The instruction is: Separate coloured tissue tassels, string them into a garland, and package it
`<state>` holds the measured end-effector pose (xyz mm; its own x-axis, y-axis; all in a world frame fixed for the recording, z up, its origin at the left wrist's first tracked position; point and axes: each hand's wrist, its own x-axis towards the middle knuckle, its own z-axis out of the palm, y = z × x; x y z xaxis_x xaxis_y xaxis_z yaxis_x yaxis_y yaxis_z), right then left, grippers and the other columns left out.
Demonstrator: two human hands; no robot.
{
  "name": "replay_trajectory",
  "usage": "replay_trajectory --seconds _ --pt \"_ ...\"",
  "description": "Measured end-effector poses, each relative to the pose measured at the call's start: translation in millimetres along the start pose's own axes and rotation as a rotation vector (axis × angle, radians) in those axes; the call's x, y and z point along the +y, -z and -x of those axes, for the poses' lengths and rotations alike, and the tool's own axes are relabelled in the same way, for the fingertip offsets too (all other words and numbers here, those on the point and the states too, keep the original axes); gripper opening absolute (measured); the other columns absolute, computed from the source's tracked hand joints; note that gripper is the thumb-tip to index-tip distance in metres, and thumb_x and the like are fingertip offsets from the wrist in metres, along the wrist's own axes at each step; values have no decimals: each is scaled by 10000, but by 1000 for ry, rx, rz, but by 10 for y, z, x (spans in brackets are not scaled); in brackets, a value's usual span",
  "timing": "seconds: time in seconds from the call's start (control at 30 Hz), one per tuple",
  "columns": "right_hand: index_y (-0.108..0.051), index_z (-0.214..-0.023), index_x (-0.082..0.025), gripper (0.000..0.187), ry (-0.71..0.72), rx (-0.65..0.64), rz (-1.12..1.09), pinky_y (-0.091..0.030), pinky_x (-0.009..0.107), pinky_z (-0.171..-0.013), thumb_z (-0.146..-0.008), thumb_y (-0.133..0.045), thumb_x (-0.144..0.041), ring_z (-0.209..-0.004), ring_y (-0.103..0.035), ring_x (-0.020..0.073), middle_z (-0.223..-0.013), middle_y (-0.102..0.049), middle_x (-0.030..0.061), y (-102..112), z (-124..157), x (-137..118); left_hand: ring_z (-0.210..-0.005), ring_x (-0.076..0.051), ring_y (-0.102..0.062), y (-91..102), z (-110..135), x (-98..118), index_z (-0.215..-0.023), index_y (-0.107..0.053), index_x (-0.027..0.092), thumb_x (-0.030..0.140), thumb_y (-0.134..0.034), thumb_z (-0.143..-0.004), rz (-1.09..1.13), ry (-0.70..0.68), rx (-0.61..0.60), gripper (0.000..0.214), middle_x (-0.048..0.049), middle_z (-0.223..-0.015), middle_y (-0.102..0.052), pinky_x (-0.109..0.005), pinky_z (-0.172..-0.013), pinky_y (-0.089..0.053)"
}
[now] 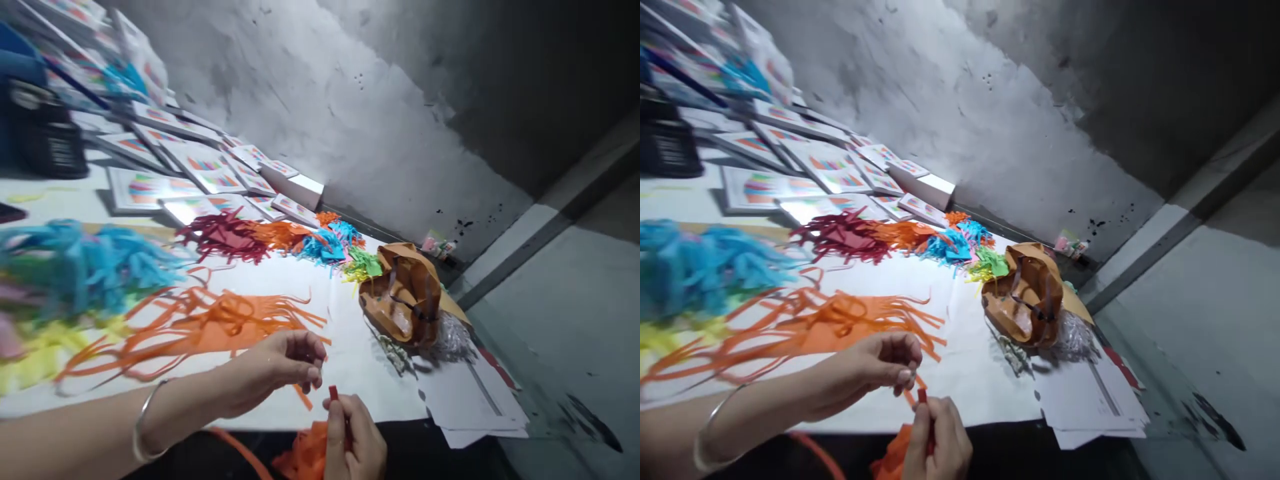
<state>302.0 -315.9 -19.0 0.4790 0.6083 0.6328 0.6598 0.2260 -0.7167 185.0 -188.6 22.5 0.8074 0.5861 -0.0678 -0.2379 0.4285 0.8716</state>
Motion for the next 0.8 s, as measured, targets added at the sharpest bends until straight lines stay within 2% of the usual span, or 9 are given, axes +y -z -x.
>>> replay_trajectory --seconds 0.13,0.3,0.57,0.8 --pt "-601 -799 -218 260 95 -171 -12 -434 210 -575 -1006 -444 -231 -587 -576 110 -667 -603 -11 -249 118 -185 -660 -129 -622 151 415 -94 -834 -662 148 248 -921 -620 35 -70 82 351 -1 -720 -705 -239 -642 -480" --pt "-572 -804 -220 231 199 -305 54 -399 232 -561 -994 -443 -207 -588 -540 118 -657 -564 -9 -327 234 -240 -673 -93 -600 316 710 -164 -832 -638 154 225 -920 -652 58 -118 102 342 38 -731 -666 -198 -630 -458" --pt "-529 -796 -216 205 341 -531 73 -348 253 -590 -978 -436 -199 -627 -501 124 -671 -517 -14 -214 161 -249 -661 -89 -543 433 846 -210 -837 -616 149 311 -889 -706 -14 -131 55 344 46 -713 -605 -205 -634 -437" --pt "-516 -816 -219 214 296 -602 26 -358 239 -584 -998 -406 -233 -624 -514 116 -681 -532 -22 -248 172 -241 -695 -113 -540 485 911 -213 -840 -627 152 301 -836 -747 -124 -129 50 273 24 -748 -607 -229 -661 -437"
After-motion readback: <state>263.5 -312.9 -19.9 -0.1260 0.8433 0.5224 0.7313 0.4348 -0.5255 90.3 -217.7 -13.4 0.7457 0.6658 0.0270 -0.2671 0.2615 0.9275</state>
